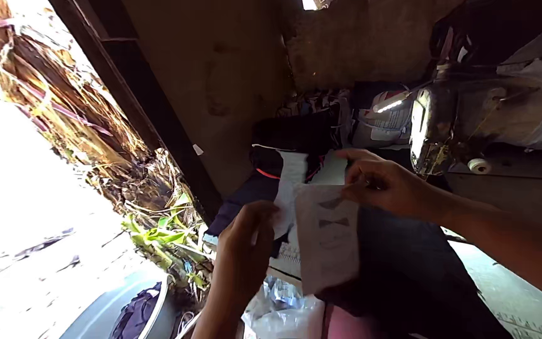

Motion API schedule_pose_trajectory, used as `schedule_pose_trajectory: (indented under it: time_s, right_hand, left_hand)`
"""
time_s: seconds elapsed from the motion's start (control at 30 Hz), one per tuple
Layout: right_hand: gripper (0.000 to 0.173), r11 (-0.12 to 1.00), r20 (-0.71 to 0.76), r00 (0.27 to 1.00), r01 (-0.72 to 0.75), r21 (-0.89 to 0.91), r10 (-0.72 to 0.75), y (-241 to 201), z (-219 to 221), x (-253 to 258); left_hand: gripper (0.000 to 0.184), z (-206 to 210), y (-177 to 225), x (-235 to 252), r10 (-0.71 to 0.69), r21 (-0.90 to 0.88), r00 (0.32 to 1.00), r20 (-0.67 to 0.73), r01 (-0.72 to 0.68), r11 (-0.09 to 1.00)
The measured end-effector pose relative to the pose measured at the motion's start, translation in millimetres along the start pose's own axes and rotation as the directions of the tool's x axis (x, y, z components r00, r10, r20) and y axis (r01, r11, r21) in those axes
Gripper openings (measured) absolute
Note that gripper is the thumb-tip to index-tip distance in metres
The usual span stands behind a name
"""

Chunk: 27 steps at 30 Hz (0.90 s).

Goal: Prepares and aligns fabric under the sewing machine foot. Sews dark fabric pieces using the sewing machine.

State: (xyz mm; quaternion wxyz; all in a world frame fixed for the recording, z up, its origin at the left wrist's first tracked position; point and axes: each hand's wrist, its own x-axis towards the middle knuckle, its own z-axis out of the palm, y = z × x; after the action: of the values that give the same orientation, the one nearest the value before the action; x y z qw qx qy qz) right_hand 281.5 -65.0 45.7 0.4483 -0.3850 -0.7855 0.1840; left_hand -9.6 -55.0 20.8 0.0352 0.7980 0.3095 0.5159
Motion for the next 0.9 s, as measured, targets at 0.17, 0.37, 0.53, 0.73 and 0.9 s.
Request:
schedule_pose_trajectory:
  time_s: [0.17, 0.37, 0.53, 0.73, 0.9]
  right_hand:
    - [0.006, 0.975, 0.113, 0.992, 0.029, 0.220, -0.055, -15, 22, 24]
    - [0.012, 0.903, 0.067, 0.901, 0.426, 0.059, -0.429, -46, 65, 8]
    - [0.032, 0.894, 0.163, 0.889, 0.443, -0.070, -0.428, -33, 39, -26]
    - [0.029, 0.939, 0.063, 0.973, 0.230, -0.255, -0.222, 28, -6, -73]
    - [0.030, 0.910, 0.079, 0.980, 0.199, -0.363, -0.183, 43, -18, -99]
  left_hand:
    - [0.024, -2, 8, -36, -0.057, -0.645, 0.994, 0.095, 0.105, 0.757]
    - [0.050, -27, 28, -71, -0.320, -0.547, 0.932, 0.168, 0.358, 0.756]
    - [0.023, -79, -55, -162, -0.567, -0.384, 0.766, 0.304, 0.643, 0.663]
    - [0.029, 52, -109, -179, -0.456, 0.146, 0.874, -0.170, 0.480, 0.865]
    - [0.040, 137, -121, -178, -0.844, 0.676, 0.237, 0.482, 0.512, 0.530]
